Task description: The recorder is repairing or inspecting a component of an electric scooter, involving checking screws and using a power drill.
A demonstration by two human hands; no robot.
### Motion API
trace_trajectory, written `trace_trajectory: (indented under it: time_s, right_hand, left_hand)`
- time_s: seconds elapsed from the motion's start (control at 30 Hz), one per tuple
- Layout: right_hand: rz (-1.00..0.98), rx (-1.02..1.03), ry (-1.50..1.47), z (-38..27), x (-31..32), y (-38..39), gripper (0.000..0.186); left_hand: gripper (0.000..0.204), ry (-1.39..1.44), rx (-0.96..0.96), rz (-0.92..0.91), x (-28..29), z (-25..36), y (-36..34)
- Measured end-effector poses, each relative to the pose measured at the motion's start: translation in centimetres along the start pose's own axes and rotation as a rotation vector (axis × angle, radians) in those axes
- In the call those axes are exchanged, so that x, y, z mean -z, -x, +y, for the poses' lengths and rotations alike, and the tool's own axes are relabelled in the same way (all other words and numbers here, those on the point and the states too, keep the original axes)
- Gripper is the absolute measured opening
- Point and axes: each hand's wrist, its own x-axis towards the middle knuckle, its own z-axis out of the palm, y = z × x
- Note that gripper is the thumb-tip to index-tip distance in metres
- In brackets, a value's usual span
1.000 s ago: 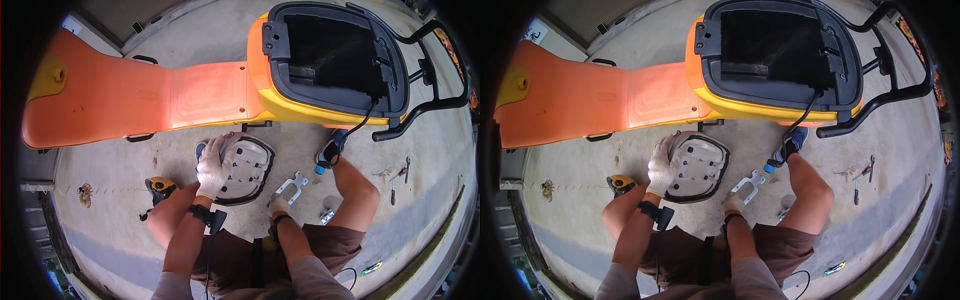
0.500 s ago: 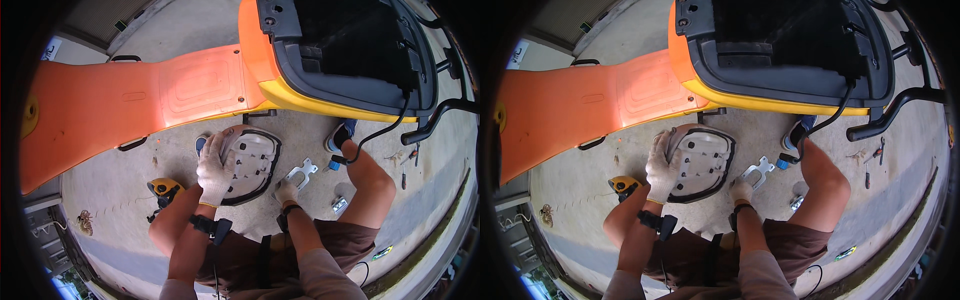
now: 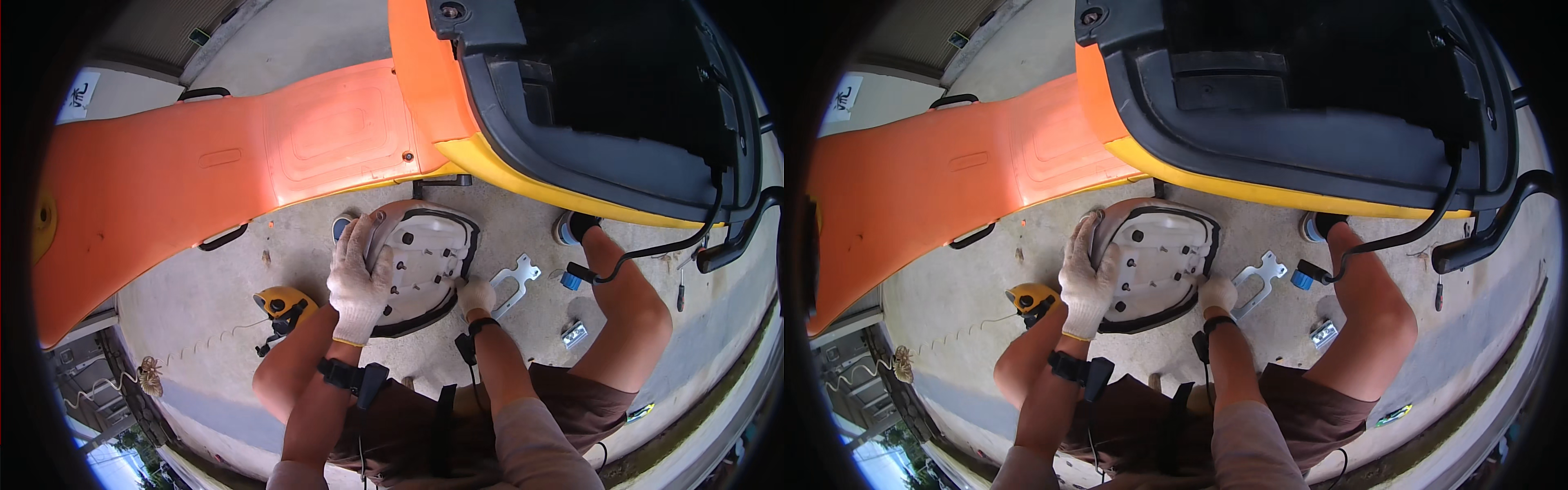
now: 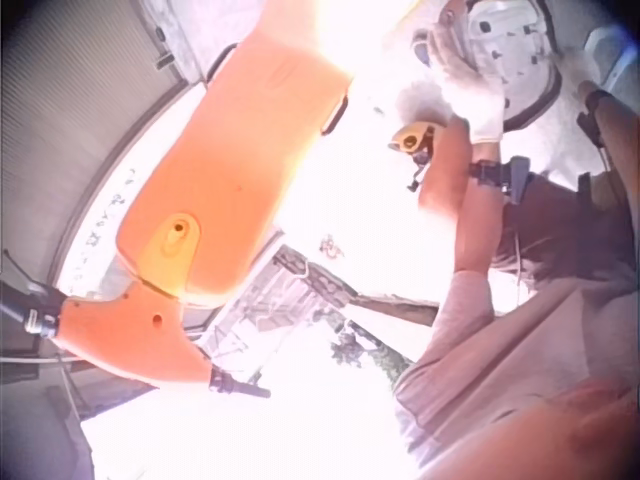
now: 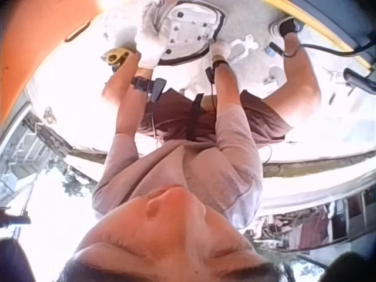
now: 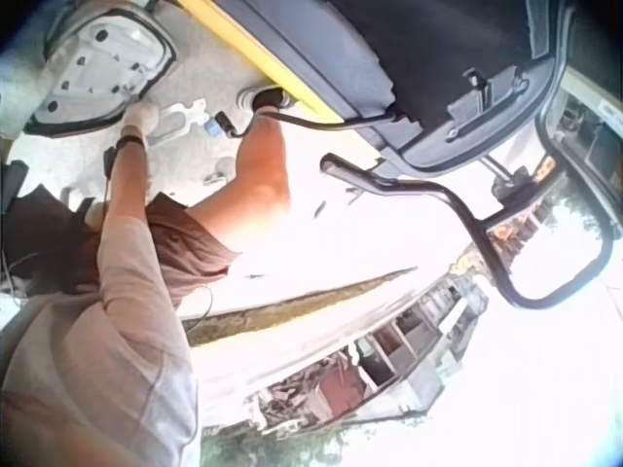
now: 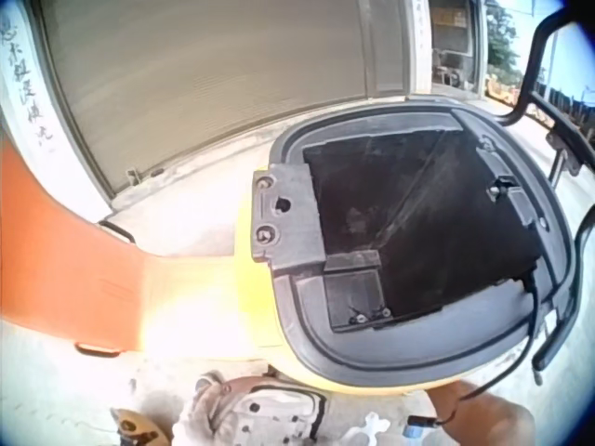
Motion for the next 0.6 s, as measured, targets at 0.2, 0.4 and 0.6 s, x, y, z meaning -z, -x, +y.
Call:
trace_trajectory:
  time_s: [0.2,0.4,0.6]
  right_hand:
    - [-0.010,0.097,0.016,0.4,0.0,0.5,0.037]
    - [0.092,0.256,-0.017,0.6,0.1,0.0,0.036]
    - [0.036,0.463,0.134,1.5,0.0,-0.8,0.042]
  left_hand:
    - [0.052,-0.030,0.006,-0.029,-0.1,1.6,0.6]
    - [0.052,-0.080,0.019,0.017,-0.3,1.7,1.4]
    - [0.051,-0.052,-0.003,0.036,-0.5,1.2,1.2]
